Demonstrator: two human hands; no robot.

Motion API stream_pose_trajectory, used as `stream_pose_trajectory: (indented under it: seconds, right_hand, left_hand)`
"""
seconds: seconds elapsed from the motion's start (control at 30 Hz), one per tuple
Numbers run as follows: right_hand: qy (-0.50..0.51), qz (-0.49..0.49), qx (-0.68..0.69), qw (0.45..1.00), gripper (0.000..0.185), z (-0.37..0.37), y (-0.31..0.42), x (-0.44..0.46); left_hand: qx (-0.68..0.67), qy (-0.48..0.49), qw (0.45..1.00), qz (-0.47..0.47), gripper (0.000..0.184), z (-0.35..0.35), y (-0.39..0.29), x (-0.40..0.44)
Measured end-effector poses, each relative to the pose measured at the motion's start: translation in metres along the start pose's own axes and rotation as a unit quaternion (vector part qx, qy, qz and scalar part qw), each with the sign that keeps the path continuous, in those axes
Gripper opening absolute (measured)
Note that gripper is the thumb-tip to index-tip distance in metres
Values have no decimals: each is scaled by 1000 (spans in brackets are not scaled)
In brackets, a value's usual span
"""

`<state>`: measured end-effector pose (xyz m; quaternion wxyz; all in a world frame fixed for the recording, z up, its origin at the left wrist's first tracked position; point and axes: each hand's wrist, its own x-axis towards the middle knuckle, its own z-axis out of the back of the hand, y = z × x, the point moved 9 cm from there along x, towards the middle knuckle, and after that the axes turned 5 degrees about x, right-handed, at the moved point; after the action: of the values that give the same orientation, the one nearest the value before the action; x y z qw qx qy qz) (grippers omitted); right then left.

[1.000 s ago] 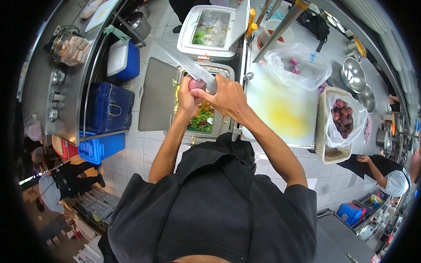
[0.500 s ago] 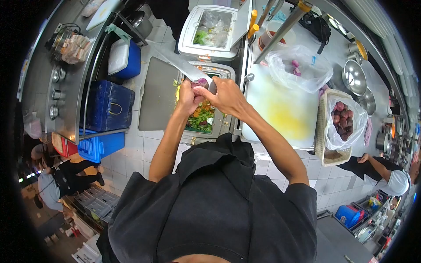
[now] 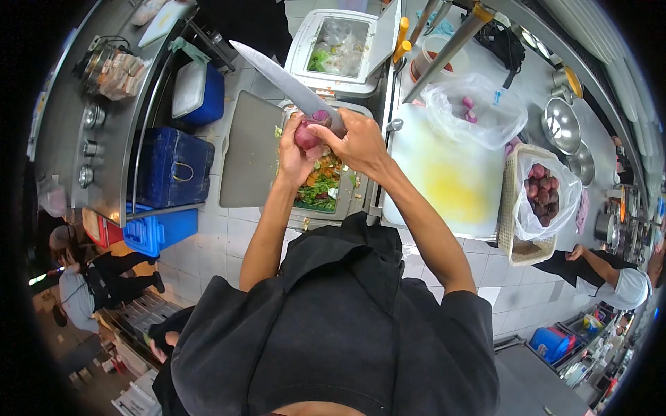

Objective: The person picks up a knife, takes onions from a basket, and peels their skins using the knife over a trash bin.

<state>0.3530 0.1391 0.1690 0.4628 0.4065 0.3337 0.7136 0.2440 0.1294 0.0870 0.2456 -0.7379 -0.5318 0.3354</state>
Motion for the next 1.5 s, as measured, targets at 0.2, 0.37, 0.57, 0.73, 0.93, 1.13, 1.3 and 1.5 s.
stream_pose_trajectory:
  seconds: [0.2, 0.37, 0.57, 0.73, 0.93, 1.13, 1.3, 1.5]
  right_hand:
    - [-27, 67, -135, 988, 57, -13, 9, -14]
    - [30, 108, -148, 983, 59, -31, 15, -31]
    - [5, -61, -61, 996, 56, -12, -8, -38]
    - [-26, -161, -70, 984, 61, -1, -38, -39]
    - [-9, -249, -37, 968, 66, -6, -68, -42]
    - [-15, -173, -149, 973, 60, -2, -48, -39]
    - [-50, -188, 48, 980, 63, -21, -51, -34]
    - [-37, -128, 288, 948, 55, -37, -24, -29]
  left_hand:
    - [-35, -34, 995, -82, 28, 22, 5, 6]
    - [-98, -76, 991, -43, 50, 34, 4, 15]
    - [-90, -90, 991, -41, 64, 19, -11, -1]
    - [-86, -30, 995, -41, 64, 45, -1, 5]
    - [-98, 0, 994, -45, 43, 53, -4, 2]
    - [20, -74, 994, -76, 42, 75, -12, -14]
    - [97, -20, 990, -97, 54, 53, -19, -29]
    - [-161, 113, 980, -29, 56, 37, -7, -31]
